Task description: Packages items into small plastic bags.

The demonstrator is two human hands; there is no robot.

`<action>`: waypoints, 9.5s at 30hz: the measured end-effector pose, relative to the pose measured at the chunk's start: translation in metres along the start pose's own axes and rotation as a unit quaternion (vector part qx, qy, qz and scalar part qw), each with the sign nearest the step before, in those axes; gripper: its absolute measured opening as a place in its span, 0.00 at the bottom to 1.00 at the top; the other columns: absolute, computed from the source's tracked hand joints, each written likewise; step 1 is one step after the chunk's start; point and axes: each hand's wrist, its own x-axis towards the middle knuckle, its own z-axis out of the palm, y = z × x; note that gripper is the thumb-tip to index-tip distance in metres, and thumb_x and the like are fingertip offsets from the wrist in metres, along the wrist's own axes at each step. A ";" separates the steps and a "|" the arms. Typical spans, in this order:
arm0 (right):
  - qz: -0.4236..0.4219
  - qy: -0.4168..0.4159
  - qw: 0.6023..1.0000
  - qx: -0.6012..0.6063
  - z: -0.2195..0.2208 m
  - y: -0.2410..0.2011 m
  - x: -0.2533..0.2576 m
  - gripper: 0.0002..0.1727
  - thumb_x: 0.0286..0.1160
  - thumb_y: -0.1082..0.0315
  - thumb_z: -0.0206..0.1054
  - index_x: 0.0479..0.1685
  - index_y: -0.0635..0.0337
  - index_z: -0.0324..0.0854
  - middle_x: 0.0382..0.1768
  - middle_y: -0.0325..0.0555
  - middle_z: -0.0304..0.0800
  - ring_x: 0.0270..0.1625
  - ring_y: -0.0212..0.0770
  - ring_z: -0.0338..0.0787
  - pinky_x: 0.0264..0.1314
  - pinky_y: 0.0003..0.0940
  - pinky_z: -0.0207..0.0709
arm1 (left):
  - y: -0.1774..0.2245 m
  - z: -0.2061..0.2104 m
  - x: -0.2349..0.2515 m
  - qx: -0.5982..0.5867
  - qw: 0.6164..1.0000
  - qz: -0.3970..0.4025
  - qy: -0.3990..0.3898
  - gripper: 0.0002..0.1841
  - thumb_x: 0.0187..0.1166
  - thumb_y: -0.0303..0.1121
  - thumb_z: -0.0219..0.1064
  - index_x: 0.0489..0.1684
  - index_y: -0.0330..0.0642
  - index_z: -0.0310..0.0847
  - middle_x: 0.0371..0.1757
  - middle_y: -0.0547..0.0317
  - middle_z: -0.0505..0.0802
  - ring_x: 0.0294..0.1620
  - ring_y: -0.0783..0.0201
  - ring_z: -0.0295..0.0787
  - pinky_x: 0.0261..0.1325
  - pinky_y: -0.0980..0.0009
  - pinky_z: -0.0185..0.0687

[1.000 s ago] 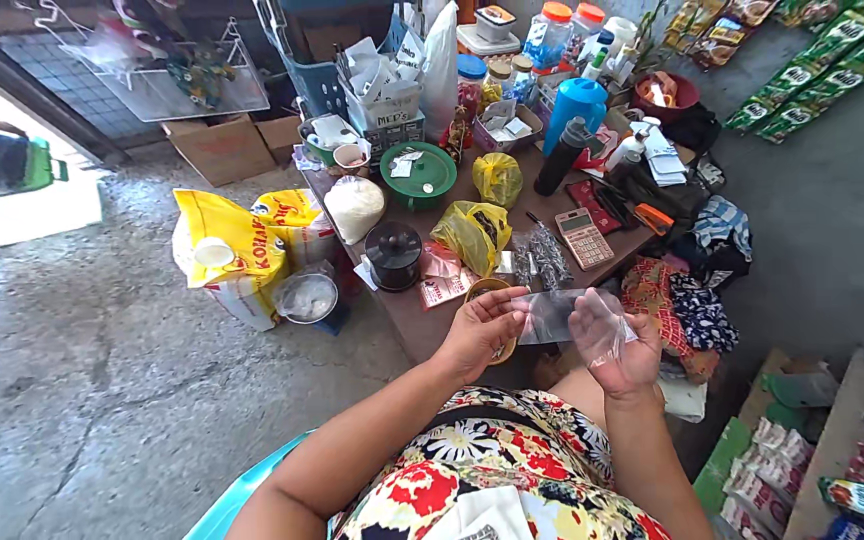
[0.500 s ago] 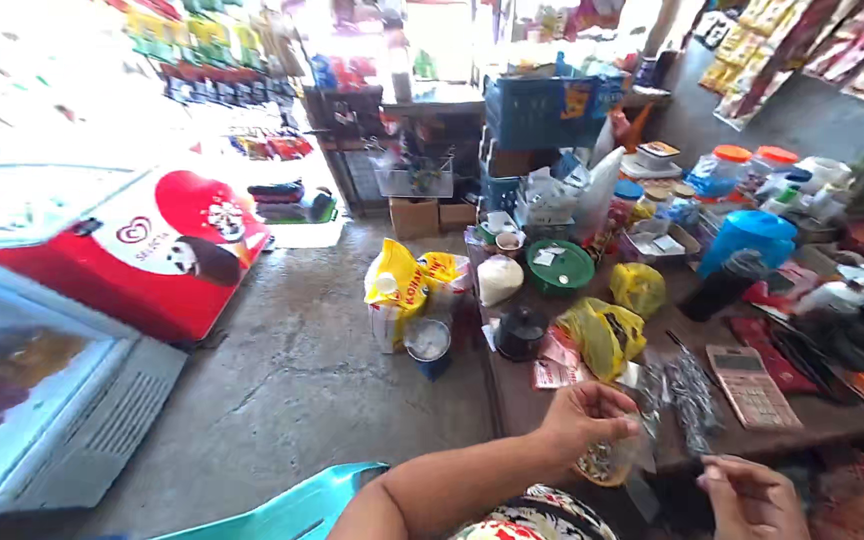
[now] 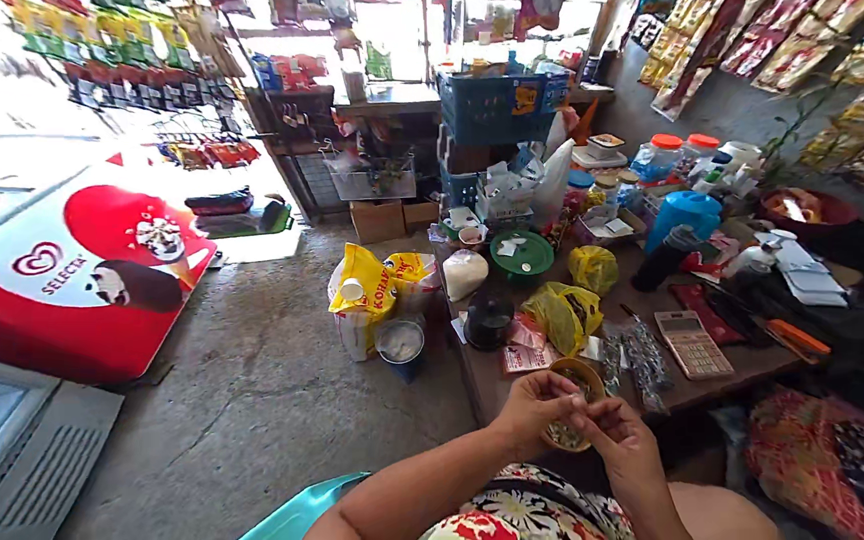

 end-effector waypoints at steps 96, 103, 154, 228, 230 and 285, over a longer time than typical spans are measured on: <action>0.123 -0.220 0.800 -0.544 -0.034 0.090 0.096 0.21 0.81 0.72 0.60 0.71 0.57 0.84 0.75 0.59 0.78 0.75 0.59 0.80 0.77 0.56 0.73 | -0.012 -0.065 0.034 0.672 0.741 0.016 0.002 0.12 0.78 0.21 0.64 0.51 0.32 0.93 0.51 0.42 0.94 0.39 0.54 0.92 0.50 0.59 0.89; -0.035 -0.358 0.801 -0.479 -0.022 0.068 0.074 0.25 0.76 0.72 0.59 0.75 0.57 0.81 0.50 0.58 0.90 0.52 0.58 0.91 0.54 0.57 0.80 | -0.022 -0.063 0.041 0.631 0.774 0.053 -0.015 0.12 0.76 0.23 0.67 0.52 0.33 0.93 0.48 0.44 0.93 0.34 0.60 0.91 0.43 0.66 0.89; 0.247 -0.014 0.958 -0.146 -0.067 0.083 0.069 0.16 0.77 0.76 0.70 0.62 0.70 0.81 0.50 0.55 0.88 0.40 0.36 0.91 0.47 0.31 0.88 | -0.068 -0.050 0.084 0.536 0.828 -0.120 -0.113 0.15 0.76 0.26 0.71 0.59 0.33 0.89 0.55 0.41 0.90 0.42 0.57 0.91 0.53 0.63 0.88; 0.198 -0.108 0.958 -0.177 -0.057 0.086 0.051 0.23 0.71 0.77 0.64 0.69 0.65 0.79 0.63 0.54 0.85 0.51 0.35 0.90 0.53 0.28 0.86 | -0.068 -0.059 0.071 0.370 0.921 0.008 -0.124 0.27 0.72 0.22 0.67 0.75 0.38 0.74 0.63 0.52 0.84 0.36 0.73 0.83 0.42 0.76 0.84; 0.162 -0.109 0.962 -0.193 -0.055 0.089 0.050 0.21 0.74 0.75 0.67 0.68 0.66 0.81 0.62 0.55 0.84 0.51 0.36 0.91 0.54 0.28 0.87 | -0.065 -0.061 0.071 0.376 0.918 0.016 -0.129 0.25 0.71 0.22 0.66 0.71 0.37 0.77 0.62 0.52 0.84 0.36 0.74 0.83 0.42 0.77 0.83; 0.219 -0.024 0.927 -0.304 -0.072 0.086 0.064 0.27 0.75 0.75 0.73 0.74 0.64 0.75 0.53 0.55 0.91 0.50 0.43 0.93 0.57 0.39 0.86 | -0.048 -0.054 0.068 0.534 0.841 -0.052 -0.071 0.10 0.76 0.22 0.70 0.52 0.35 0.92 0.52 0.45 0.91 0.37 0.63 0.90 0.47 0.68 0.88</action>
